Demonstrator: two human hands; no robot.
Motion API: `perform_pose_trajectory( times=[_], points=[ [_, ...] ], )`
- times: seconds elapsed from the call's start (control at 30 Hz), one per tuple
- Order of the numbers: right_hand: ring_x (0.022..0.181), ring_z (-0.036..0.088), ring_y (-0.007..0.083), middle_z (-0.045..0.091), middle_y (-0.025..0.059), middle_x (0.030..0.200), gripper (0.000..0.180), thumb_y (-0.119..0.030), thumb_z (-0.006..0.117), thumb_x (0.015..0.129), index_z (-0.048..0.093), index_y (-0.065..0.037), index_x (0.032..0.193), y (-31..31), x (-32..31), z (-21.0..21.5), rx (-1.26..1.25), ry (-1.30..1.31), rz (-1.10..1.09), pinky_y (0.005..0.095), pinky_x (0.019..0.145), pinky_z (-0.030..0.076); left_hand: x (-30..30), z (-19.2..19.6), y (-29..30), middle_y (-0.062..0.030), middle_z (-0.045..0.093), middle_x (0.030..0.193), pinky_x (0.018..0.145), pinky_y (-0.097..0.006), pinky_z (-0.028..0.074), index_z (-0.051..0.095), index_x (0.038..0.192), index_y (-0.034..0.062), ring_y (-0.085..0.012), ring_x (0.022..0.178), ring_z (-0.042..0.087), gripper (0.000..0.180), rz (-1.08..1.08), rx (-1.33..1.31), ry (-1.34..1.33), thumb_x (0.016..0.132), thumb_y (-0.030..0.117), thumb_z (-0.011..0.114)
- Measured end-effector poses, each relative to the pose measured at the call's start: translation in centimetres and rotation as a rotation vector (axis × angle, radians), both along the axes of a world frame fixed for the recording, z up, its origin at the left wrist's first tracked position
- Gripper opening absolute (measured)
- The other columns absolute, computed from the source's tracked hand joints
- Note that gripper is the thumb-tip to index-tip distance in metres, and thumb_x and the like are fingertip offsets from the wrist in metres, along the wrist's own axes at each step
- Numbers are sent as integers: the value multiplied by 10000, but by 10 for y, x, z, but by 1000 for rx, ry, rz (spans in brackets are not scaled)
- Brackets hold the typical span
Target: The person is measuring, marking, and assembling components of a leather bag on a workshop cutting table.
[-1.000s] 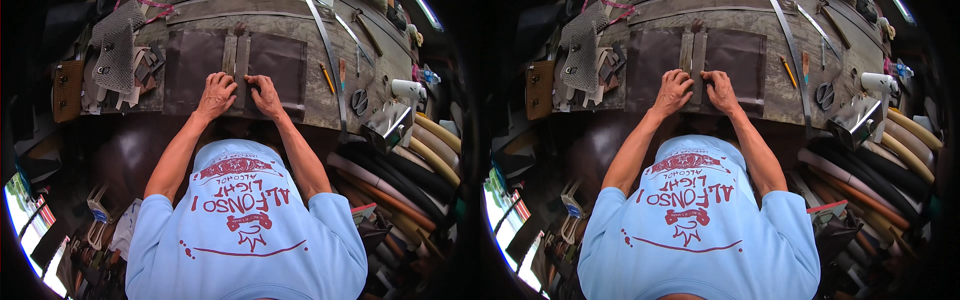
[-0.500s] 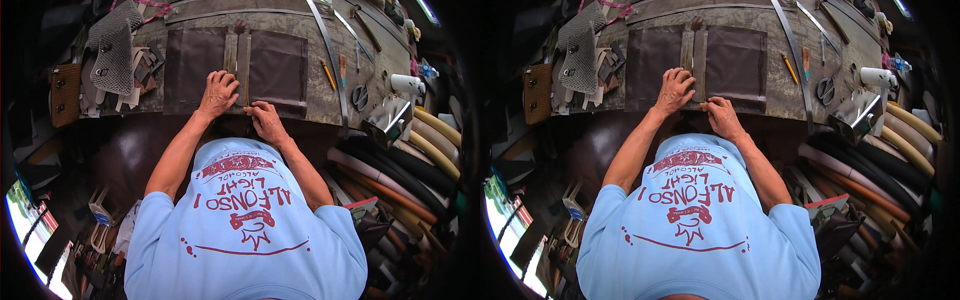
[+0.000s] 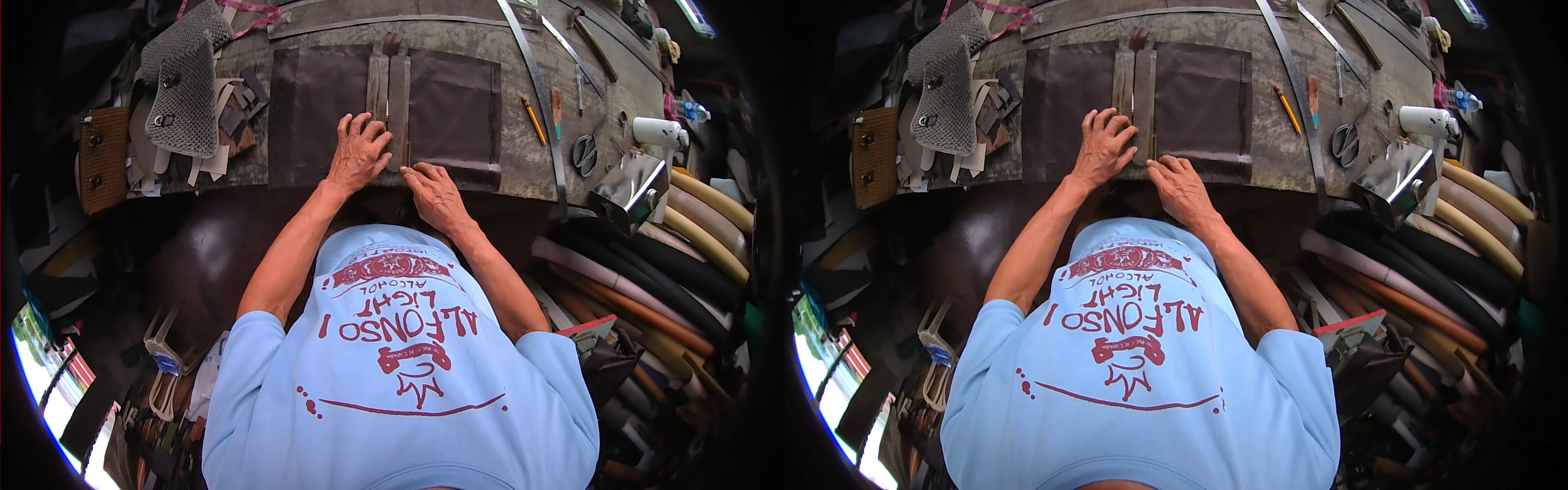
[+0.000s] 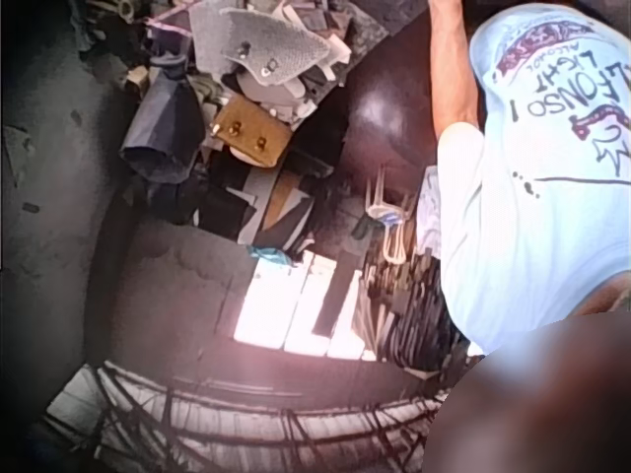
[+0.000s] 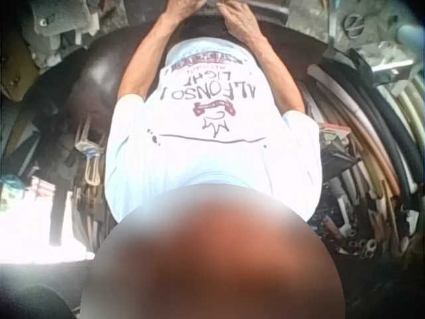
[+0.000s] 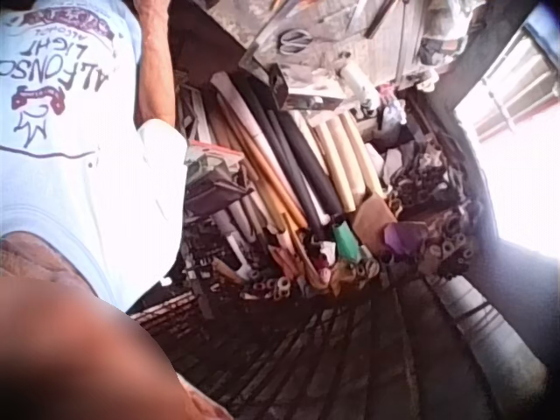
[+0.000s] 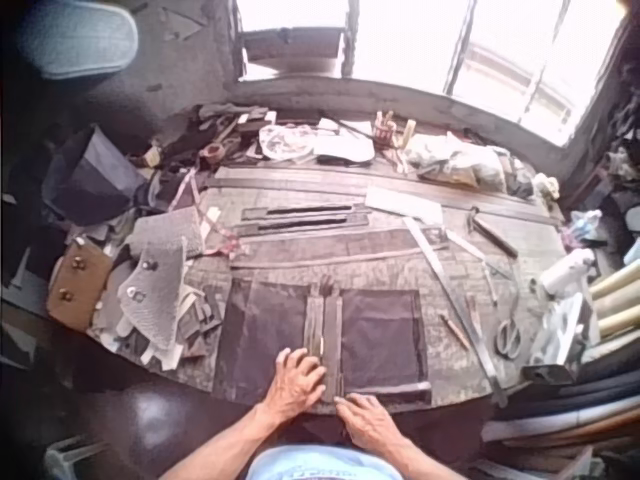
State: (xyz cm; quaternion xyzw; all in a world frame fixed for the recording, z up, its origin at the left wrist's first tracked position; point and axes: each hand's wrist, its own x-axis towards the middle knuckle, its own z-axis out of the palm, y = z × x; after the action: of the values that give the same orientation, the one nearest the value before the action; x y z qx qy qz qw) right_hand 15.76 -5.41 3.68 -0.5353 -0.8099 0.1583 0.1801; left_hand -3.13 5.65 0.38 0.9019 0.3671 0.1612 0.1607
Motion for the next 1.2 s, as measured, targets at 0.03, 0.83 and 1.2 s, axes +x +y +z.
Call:
perform_pose_trajectory(
  times=[0.03, 0.83, 1.2],
  points=[
    [1114, 579, 292, 647, 120, 1158, 380, 47, 622, 776, 604, -19, 1150, -3, 1, 5, -59, 15, 16, 403, 950, 455, -1, 0, 0, -60, 557, 1220, 1128, -524, 238, 669, 1125, 119, -300, 1311, 398, 365, -1, -7, -4, 790, 225, 766],
    [1133, 518, 341, 614, 137, 1199, 382, 5, 566, 835, 525, 2, 1214, 174, -19, -40, -2, 350, -650, 436, 985, 421, 9, 12, 91, -100, 609, 1082, 988, -464, 373, 675, 1048, 35, -280, 1079, 549, 286, -14, -274, -223, 764, 66, 694],
    [1109, 525, 298, 615, 40, 1274, 431, 22, 578, 808, 575, -82, 1226, 177, -15, -18, -112, 16, -453, 422, 926, 404, 18, -11, 123, -83, 553, 1265, 1048, -461, 332, 626, 1177, 58, -287, 1248, 468, 359, 20, -10, -144, 824, 116, 663]
  ],
)
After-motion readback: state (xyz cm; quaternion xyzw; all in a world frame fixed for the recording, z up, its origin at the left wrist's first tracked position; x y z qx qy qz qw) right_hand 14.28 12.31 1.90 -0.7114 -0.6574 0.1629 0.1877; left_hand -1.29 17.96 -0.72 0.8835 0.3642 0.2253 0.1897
